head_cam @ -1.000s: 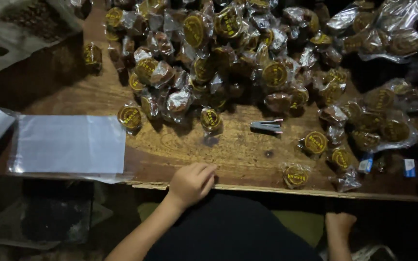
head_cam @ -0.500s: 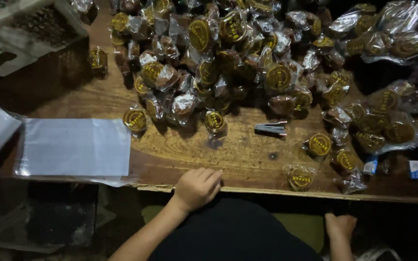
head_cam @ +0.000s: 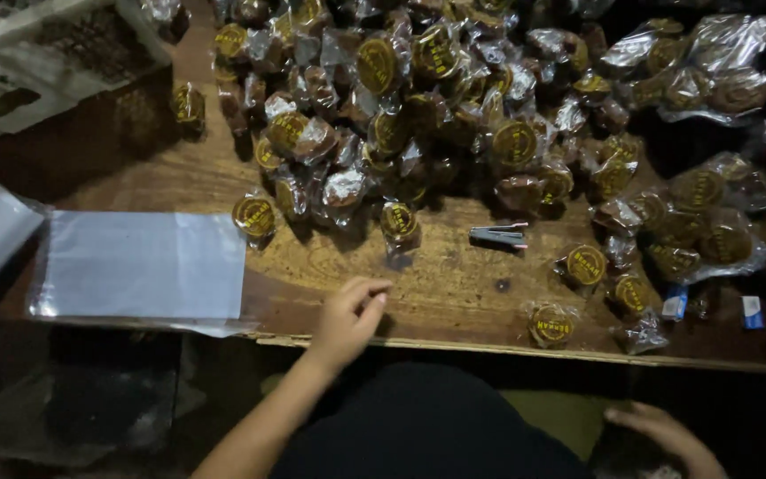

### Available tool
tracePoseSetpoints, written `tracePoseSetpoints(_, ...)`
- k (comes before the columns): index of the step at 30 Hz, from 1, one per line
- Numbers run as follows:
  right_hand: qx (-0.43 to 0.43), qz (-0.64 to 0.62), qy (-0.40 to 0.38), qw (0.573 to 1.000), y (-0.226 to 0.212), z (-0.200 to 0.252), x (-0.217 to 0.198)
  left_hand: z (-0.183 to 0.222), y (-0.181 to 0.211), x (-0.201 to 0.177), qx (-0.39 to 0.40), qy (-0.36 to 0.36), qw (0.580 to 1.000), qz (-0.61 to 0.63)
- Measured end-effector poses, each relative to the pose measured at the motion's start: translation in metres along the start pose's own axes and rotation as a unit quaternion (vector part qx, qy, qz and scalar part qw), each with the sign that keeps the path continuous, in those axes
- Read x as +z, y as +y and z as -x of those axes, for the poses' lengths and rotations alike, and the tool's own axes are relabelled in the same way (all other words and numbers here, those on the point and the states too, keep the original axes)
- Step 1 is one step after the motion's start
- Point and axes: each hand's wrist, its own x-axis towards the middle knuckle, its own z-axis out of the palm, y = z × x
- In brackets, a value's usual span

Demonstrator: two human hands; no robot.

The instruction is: Packaging individually wrapped snacks into a larger plastic bag

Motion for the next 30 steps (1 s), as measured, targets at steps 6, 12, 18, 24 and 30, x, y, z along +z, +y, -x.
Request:
tracePoseSetpoints(6,-0.325,0.119,0.085,0.934,-0.148,0.155,0.027,-0.017,-0.052,-0.105,0.086,0.155,0.971,-0.16)
tracePoseSetpoints(12,-0.611,0.214,0.184,0.739,-0.329,0.123,0.03,-0.002,-0.103,-0.165,-0.284,0.113,0.909,-0.285)
tracePoseSetpoints(18,-0.813,0.274,0.241,0.453,-0.482,0.08,0.084,0.009,-0.114,-0.157,-0.161,0.201,0.922,-0.29)
tracePoseSetpoints(24,-0.75,0.369,0.333,0.438,-0.603,0.119,0.184,0.015,-0.102,-0.15,-0.059,0.207,0.907,-0.363)
tracePoseSetpoints(30,-0.604,0.315,0.266,0.682,-0.602,0.082,0.166,0.02,-0.118,-0.149,-0.023,0.231,0.897,-0.375)
